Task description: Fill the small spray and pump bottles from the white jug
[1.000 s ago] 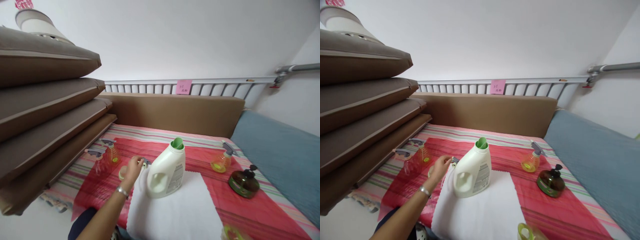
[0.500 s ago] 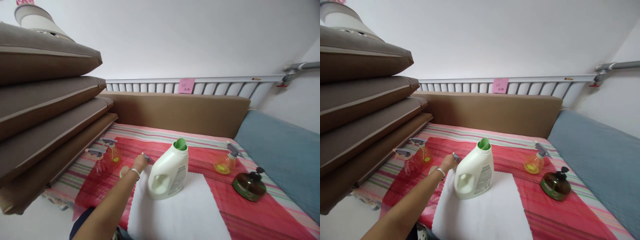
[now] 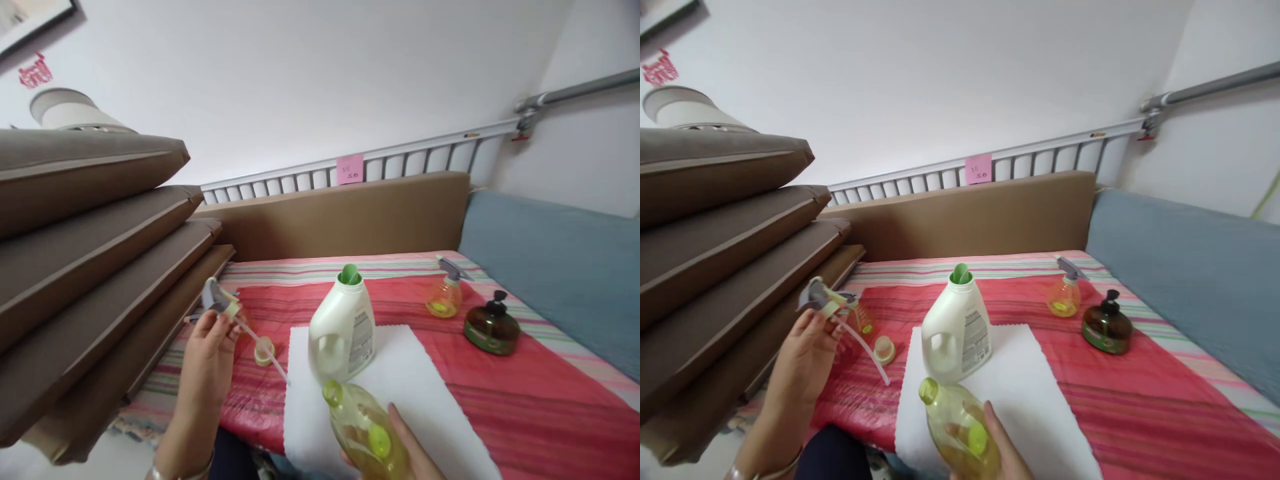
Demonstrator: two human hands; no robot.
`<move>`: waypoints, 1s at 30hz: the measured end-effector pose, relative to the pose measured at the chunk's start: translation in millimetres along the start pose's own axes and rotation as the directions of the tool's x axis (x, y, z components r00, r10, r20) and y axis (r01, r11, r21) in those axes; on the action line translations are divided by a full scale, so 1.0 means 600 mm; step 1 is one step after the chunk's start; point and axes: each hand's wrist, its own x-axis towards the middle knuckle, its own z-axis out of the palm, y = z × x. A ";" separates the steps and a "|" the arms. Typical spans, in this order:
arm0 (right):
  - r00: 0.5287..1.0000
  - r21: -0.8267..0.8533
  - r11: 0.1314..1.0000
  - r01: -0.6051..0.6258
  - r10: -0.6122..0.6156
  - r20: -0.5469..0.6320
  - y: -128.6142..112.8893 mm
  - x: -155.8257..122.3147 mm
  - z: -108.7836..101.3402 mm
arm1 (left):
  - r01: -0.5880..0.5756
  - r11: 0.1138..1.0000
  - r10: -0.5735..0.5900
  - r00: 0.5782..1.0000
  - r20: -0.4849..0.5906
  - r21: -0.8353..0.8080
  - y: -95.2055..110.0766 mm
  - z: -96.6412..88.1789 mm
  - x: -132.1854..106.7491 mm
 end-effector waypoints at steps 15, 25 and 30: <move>0.974 0.072 0.977 0.201 -0.191 -0.121 0.025 -0.040 0.025 | -0.125 0.992 0.126 0.991 0.041 -0.030 -0.018 0.088 -0.126; 0.911 0.000 0.919 0.394 -0.391 0.132 0.016 -0.052 0.081 | 0.203 0.967 -0.216 0.973 0.077 0.155 -0.087 0.060 -0.178; 0.899 -0.031 0.912 0.408 -0.396 0.188 0.014 -0.063 0.085 | 0.267 0.962 -0.271 0.958 0.090 0.053 -0.070 0.060 -0.173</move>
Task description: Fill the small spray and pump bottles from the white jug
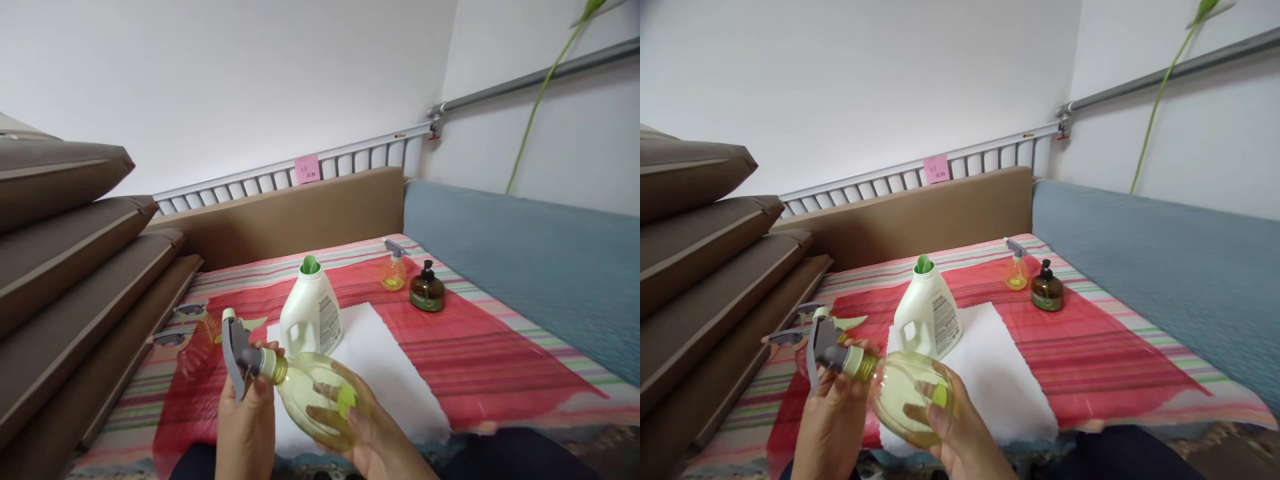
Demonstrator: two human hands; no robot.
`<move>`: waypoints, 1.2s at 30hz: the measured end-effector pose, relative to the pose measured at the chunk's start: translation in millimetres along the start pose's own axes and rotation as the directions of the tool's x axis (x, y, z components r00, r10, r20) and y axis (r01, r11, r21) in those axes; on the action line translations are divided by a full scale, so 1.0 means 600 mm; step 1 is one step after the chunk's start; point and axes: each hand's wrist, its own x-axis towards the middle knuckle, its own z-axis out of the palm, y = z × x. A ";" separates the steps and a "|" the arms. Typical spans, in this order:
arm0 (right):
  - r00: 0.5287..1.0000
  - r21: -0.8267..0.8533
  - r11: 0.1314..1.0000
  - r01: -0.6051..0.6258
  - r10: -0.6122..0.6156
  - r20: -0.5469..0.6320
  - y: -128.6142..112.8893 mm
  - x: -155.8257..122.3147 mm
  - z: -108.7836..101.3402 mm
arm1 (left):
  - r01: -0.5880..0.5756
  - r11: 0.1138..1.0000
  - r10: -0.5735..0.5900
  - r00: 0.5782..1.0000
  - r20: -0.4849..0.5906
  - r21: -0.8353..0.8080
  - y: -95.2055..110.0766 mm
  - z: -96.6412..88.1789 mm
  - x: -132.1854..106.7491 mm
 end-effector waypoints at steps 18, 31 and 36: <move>0.994 -0.079 0.992 0.102 -0.104 -0.021 0.023 0.012 -0.037 | 0.039 0.992 -0.034 0.998 0.048 -0.124 0.043 0.016 0.005; 0.997 -0.062 0.998 -0.002 -0.003 -0.080 0.017 -0.001 -0.025 | -0.075 0.981 0.070 0.997 -0.036 -0.178 0.058 0.019 0.017; 0.999 -0.103 0.994 0.018 -0.023 -0.047 0.011 -0.012 0.001 | 0.026 0.982 -0.021 0.999 0.032 -0.188 0.047 0.024 0.005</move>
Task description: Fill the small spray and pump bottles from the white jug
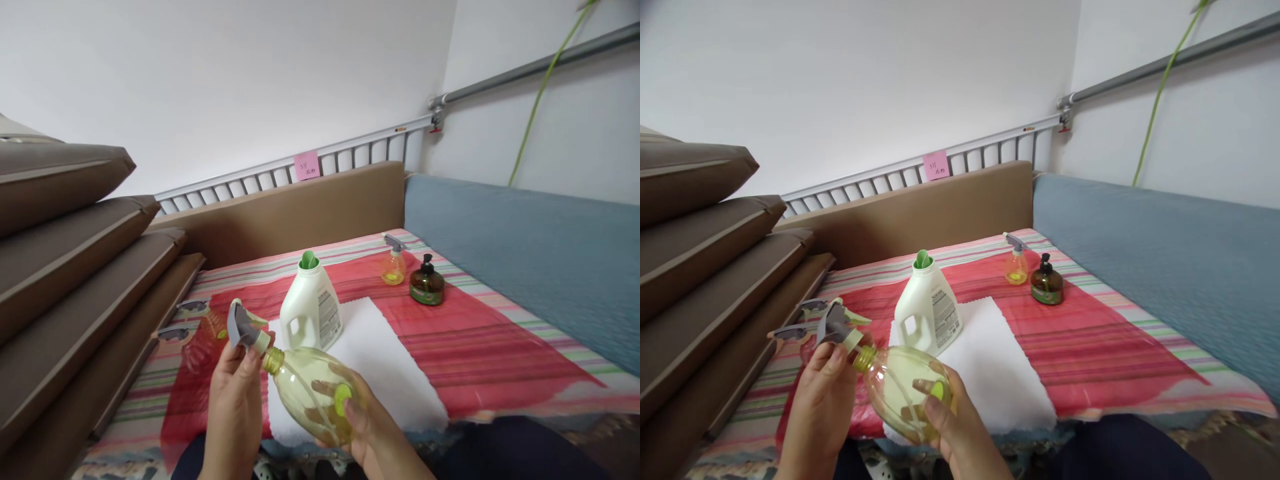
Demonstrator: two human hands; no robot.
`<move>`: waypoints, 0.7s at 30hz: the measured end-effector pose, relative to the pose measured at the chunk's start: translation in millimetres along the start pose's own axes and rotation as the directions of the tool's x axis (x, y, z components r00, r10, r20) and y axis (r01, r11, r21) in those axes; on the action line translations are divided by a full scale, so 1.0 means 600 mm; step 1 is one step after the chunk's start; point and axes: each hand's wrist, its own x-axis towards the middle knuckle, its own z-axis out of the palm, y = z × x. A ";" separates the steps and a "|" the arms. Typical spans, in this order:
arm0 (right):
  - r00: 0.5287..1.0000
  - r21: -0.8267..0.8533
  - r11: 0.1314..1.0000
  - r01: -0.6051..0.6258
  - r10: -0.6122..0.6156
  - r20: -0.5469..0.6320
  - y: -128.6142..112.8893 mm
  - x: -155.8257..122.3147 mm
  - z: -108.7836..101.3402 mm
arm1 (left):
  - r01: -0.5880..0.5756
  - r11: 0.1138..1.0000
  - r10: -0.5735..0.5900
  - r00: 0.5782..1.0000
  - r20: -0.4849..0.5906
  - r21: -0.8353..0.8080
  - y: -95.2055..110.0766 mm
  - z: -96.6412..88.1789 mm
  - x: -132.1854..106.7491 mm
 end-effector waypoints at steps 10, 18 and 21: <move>0.996 0.034 0.999 -0.002 0.005 -0.091 0.013 0.013 -0.028 | -0.117 0.992 0.119 0.992 -0.041 0.049 0.015 -0.001 0.020; 0.999 0.044 0.999 -0.027 0.028 -0.034 0.014 0.014 -0.020 | 0.023 1.000 -0.023 0.999 -0.028 0.005 -0.003 0.005 0.007; 0.998 0.028 0.998 -0.049 0.050 -0.042 0.011 0.007 -0.014 | 0.058 0.998 -0.058 0.998 -0.016 0.011 -0.012 0.006 0.002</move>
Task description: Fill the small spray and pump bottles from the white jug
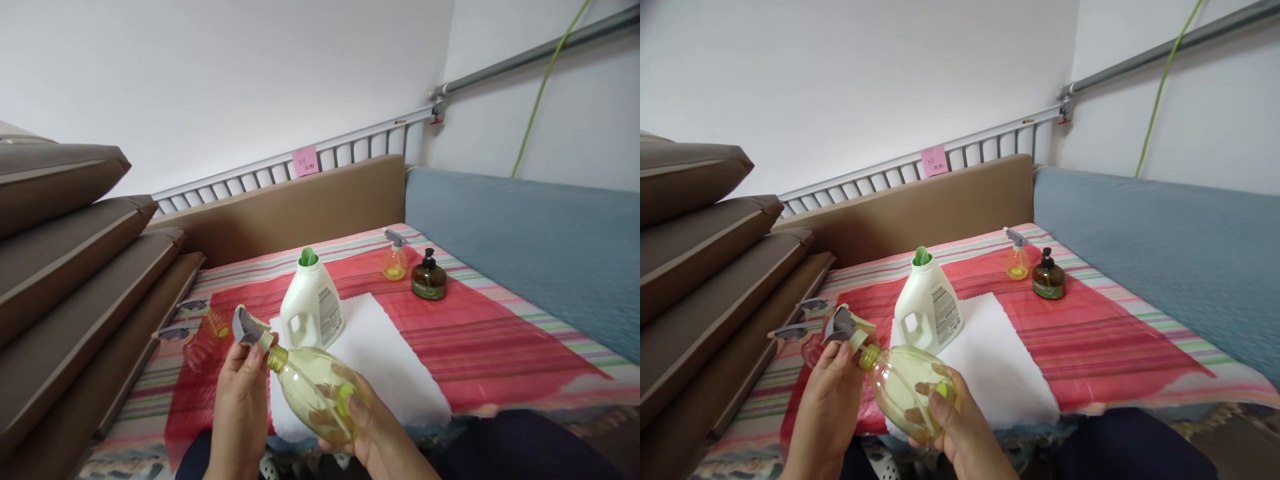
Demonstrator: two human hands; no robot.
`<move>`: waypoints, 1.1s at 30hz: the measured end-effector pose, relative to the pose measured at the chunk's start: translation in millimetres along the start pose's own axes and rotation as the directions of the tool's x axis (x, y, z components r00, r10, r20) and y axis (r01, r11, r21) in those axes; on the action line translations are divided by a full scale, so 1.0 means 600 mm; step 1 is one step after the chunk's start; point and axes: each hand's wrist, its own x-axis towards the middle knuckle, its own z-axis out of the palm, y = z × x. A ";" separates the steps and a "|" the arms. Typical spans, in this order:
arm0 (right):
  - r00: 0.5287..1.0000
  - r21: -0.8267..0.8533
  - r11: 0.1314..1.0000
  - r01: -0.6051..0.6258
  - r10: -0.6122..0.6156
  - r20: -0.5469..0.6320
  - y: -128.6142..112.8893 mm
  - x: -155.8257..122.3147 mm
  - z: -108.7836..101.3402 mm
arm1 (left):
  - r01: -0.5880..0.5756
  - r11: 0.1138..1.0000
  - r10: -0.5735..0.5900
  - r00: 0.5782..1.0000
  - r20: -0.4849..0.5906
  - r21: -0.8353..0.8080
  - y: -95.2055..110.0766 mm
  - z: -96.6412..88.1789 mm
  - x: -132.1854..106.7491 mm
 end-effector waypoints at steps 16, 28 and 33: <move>1.000 -0.017 0.999 0.029 -0.029 -0.010 -0.027 -0.026 0.039 | -0.058 0.998 0.057 0.998 0.033 0.021 -0.014 -0.010 -0.004; 0.980 0.072 0.979 -0.189 0.184 0.078 -0.018 -0.018 0.031 | -0.034 0.990 0.022 0.996 0.088 0.137 -0.033 -0.033 -0.006; 0.849 0.105 0.852 -0.513 0.485 0.209 -0.016 -0.012 0.011 | -0.033 0.967 -0.026 0.974 0.227 0.254 -0.033 -0.034 -0.001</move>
